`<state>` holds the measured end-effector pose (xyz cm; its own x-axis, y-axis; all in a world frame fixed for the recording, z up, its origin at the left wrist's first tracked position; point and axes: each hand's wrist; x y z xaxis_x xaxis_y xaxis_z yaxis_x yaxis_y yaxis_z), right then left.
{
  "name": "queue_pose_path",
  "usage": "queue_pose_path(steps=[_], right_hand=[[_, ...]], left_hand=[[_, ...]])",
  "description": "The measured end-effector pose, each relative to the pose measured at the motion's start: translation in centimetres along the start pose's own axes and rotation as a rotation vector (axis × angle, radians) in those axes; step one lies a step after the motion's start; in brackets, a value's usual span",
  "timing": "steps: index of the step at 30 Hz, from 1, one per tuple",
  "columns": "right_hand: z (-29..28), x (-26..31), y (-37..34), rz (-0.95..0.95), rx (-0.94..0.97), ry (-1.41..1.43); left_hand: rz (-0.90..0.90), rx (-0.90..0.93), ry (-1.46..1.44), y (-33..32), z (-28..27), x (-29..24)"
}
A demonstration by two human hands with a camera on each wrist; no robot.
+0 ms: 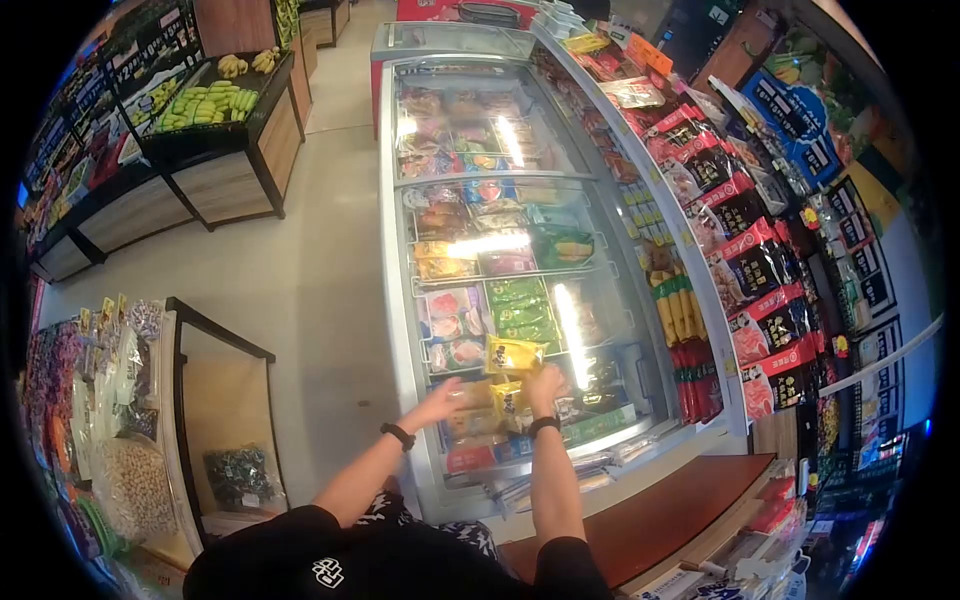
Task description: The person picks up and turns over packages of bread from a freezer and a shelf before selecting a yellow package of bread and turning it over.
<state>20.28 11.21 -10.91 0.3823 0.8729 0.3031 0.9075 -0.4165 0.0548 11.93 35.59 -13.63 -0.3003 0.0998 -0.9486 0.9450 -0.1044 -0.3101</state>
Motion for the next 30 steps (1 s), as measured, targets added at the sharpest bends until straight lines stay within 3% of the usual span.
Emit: queue_pose_path(steps=[5,7,8,9,11,14,16,21,23,24,26,30], right_hand=[[0.0,0.1,-0.5,0.009,-0.018,0.000],[0.6,0.0,-0.4,-0.116,-0.075,-0.105],[0.0,-0.1,-0.7,-0.256,-0.080,0.005],[-0.2,0.0,-1.2,-0.250,-0.085,0.000],[-1.9,2.4,-3.7,-0.339,-0.205,0.374],[-3.4,4.7,-7.3,-0.327,-0.206,0.522],[-6.0,6.6,-9.9,-0.319,-0.157,0.515],[-6.3,6.9,-13.6,-0.242,-0.086,0.601],[-8.7,8.1,-15.3,-0.206,-0.020,0.690],[-10.5,9.3,-16.2,-0.079,0.042,0.765],[-11.9,9.7,-17.6,-0.094,0.021,0.757],[-13.0,9.9,-20.0,-0.090,0.004,0.871]], left_hand=[[-0.144,-0.019,-0.138,1.4,-1.3,-1.1],[-0.185,-0.045,-0.201,2.2,-1.2,-0.6],[-0.181,-0.036,-0.202,2.4,-1.3,-0.7],[-0.181,0.005,-0.192,2.4,-1.4,-0.7],[-0.186,0.053,-0.183,2.0,-1.4,-0.7],[-0.157,-0.002,-0.346,1.2,-1.4,-0.4],[-0.295,0.097,-0.526,0.4,-2.0,-1.0],[-0.235,0.083,-0.449,-1.6,-2.4,1.4],[-0.281,0.172,-0.369,-3.0,-2.7,0.7],[-0.286,0.184,-0.368,-3.9,-2.7,-0.1],[-0.429,0.197,-0.731,-5.4,-2.8,-1.8],[-0.397,0.173,-0.700,-7.0,-3.4,-3.3]])
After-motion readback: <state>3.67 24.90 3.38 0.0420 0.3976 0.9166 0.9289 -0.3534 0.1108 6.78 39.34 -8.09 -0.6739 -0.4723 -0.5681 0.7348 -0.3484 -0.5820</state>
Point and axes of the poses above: each hand's wrist, its own y-axis towards the middle knuckle, its own z-axis out of the palm, x = y × z, and after that the axes turned 12 degrees about -x, right-handed
